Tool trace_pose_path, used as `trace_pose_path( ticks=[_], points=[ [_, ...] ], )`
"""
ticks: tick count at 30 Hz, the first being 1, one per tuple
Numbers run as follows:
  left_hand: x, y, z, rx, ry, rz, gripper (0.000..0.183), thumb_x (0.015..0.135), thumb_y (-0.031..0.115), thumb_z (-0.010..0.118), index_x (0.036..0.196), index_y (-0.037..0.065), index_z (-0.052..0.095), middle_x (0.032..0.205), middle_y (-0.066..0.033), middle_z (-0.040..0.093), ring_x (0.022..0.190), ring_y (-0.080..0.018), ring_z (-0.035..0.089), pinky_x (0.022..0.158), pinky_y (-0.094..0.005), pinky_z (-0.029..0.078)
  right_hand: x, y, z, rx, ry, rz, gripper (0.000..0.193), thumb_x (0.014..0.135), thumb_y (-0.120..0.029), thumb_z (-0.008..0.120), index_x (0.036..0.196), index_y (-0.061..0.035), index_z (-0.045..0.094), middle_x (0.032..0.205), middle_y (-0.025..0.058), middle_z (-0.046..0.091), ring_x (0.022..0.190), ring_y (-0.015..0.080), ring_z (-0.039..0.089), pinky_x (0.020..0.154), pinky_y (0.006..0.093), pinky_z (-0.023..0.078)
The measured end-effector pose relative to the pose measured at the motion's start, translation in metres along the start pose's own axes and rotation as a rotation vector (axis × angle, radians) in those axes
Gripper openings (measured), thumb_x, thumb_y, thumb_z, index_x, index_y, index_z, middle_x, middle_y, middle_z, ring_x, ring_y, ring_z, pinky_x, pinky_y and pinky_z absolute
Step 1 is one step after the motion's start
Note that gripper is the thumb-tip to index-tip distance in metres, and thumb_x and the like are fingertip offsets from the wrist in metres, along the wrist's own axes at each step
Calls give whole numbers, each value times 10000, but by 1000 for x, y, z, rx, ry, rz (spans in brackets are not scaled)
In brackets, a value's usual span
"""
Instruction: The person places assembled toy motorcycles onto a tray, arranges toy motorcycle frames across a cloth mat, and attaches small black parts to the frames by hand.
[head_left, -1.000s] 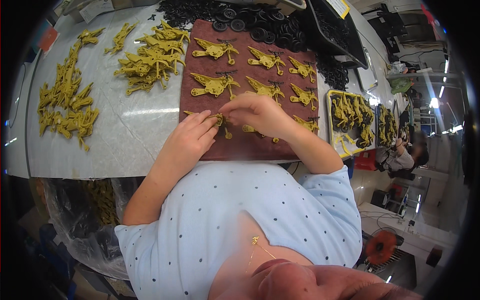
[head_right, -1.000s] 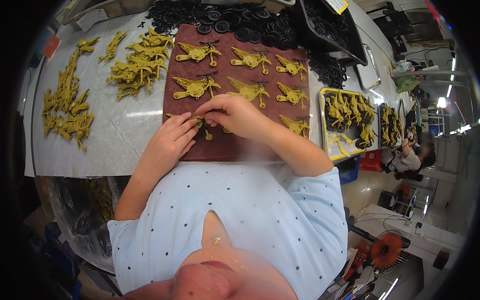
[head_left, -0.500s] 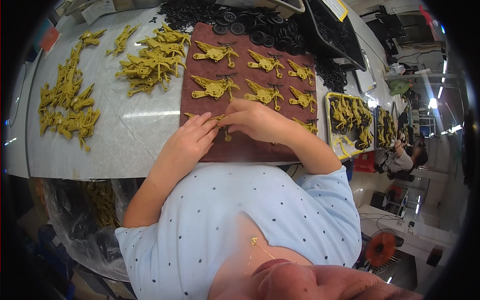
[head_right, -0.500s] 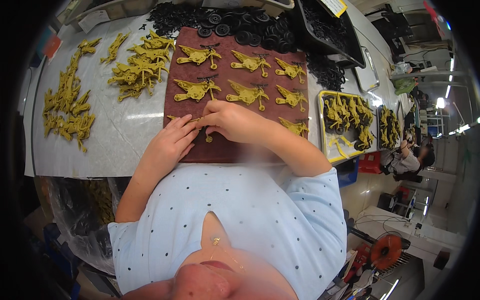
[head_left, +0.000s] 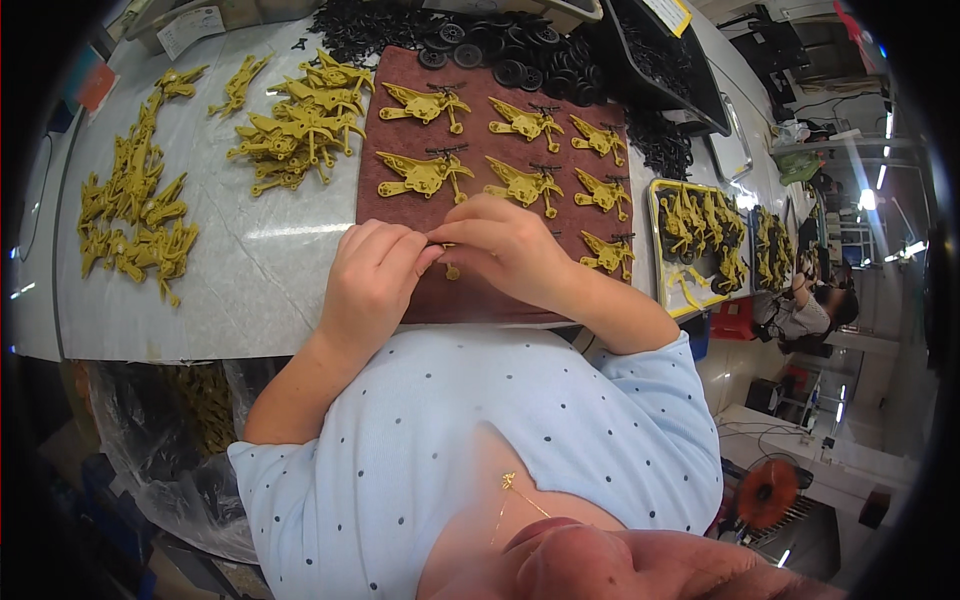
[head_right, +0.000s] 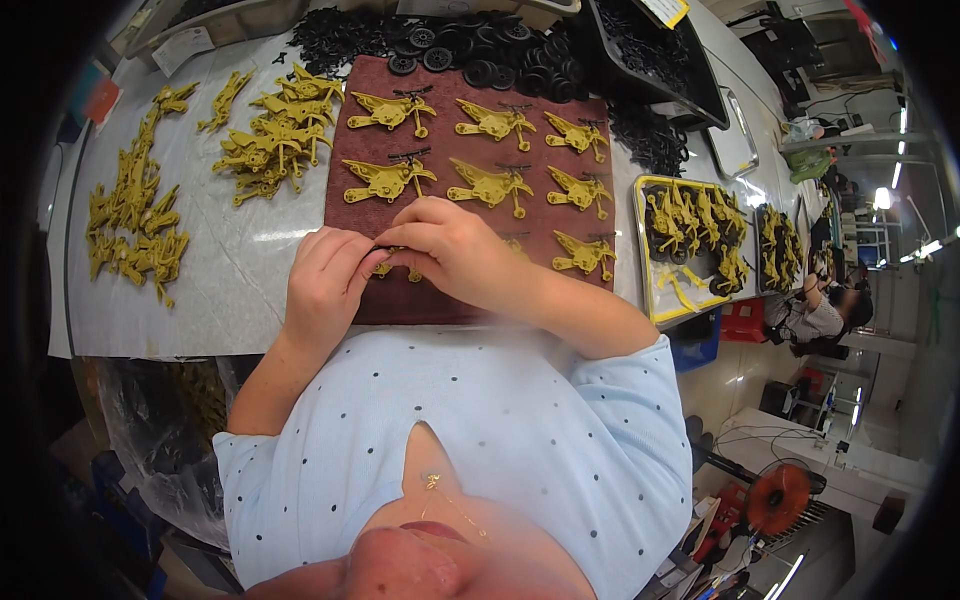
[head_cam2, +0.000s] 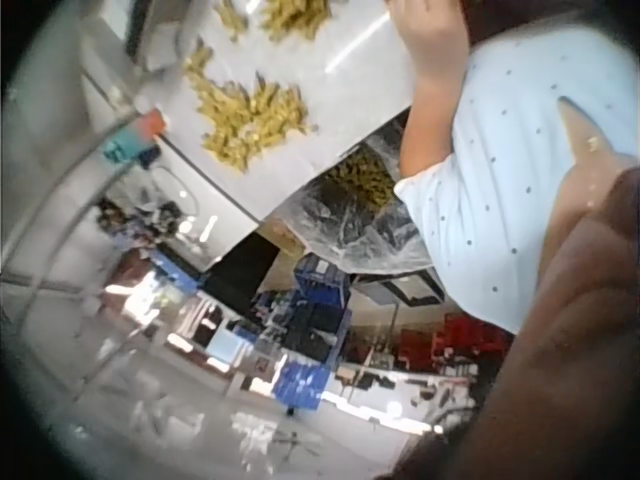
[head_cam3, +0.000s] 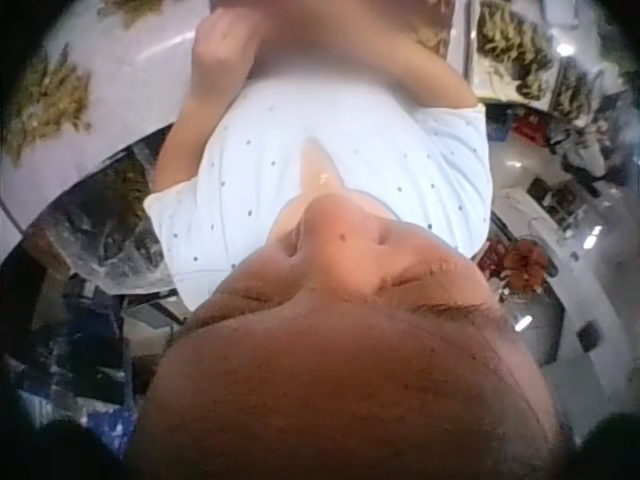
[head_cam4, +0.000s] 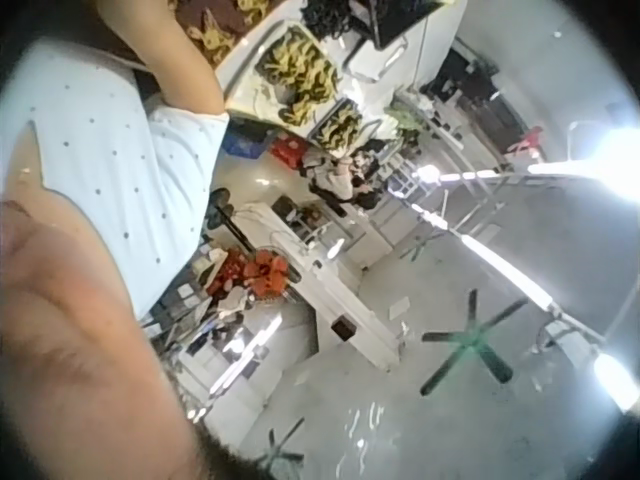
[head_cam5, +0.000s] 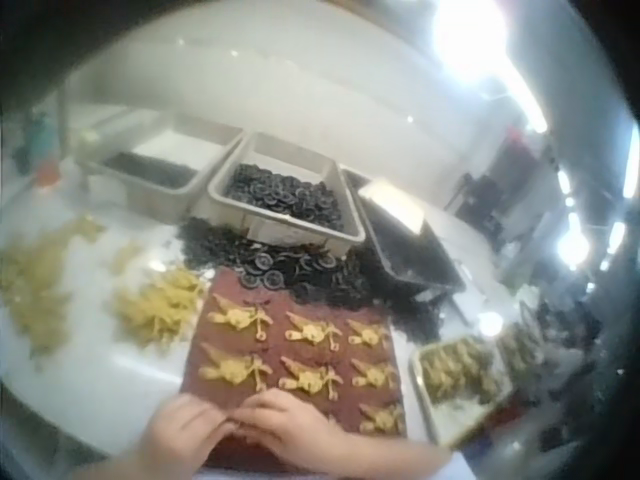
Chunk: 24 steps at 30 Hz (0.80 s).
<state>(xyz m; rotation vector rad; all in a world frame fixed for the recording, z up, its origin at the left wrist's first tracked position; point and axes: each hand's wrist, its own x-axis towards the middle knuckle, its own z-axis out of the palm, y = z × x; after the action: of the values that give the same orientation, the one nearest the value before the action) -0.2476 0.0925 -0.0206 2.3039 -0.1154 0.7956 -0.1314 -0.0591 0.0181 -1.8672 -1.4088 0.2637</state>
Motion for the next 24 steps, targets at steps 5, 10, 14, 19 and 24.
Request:
trace_pose_path(
  ticks=[5, 10, 14, 19, 24],
  points=[
    [-4, 2, 5, -43, 81, -7, 225, 708, 92, 733, 877, 9, 611, 877, -91, 613, 798, -266, 585, 709, -354, 461, 7, 25, -9, -37, -11, 10, 184, 723, -9, 701, 902, -33, 663, 855, 90, 616, 821, 245, 610, 691, 331, 495],
    [-21, -9, 8, 23, -163, 103, 288, 701, 84, 711, 951, -28, 622, 976, -119, 620, 990, -275, 570, 821, -375, 466, 11, 45, -7, -105, -31, 183, 132, 744, -28, 679, 871, -21, 643, 818, 109, 587, 783, 281, 588, 679, 351, 474],
    [-32, -15, 14, 26, -180, 91, 273, 716, 64, 673, 964, -45, 632, 1019, -129, 623, 1044, -272, 555, 867, -379, 460, 14, 45, 4, -98, -114, 140, 92, 752, -36, 669, 834, -19, 632, 803, 113, 568, 765, 301, 575, 674, 367, 467],
    [-35, -17, 15, 29, -180, 87, 235, 745, 43, 608, 954, -57, 644, 1044, -125, 628, 1040, -269, 558, 876, -377, 460, 20, 47, 12, -207, -211, 110, 86, 740, -42, 669, 814, -25, 628, 798, 115, 578, 780, 311, 582, 671, 378, 473],
    [-37, -19, 16, 9, -160, 76, 242, 735, 40, 593, 951, -55, 645, 1038, -125, 630, 1025, -263, 560, 891, -381, 450, 25, 40, 12, -313, -275, 131, 78, 744, -69, 667, 809, -42, 635, 791, 102, 592, 786, 309, 590, 663, 383, 478]
  ],
)
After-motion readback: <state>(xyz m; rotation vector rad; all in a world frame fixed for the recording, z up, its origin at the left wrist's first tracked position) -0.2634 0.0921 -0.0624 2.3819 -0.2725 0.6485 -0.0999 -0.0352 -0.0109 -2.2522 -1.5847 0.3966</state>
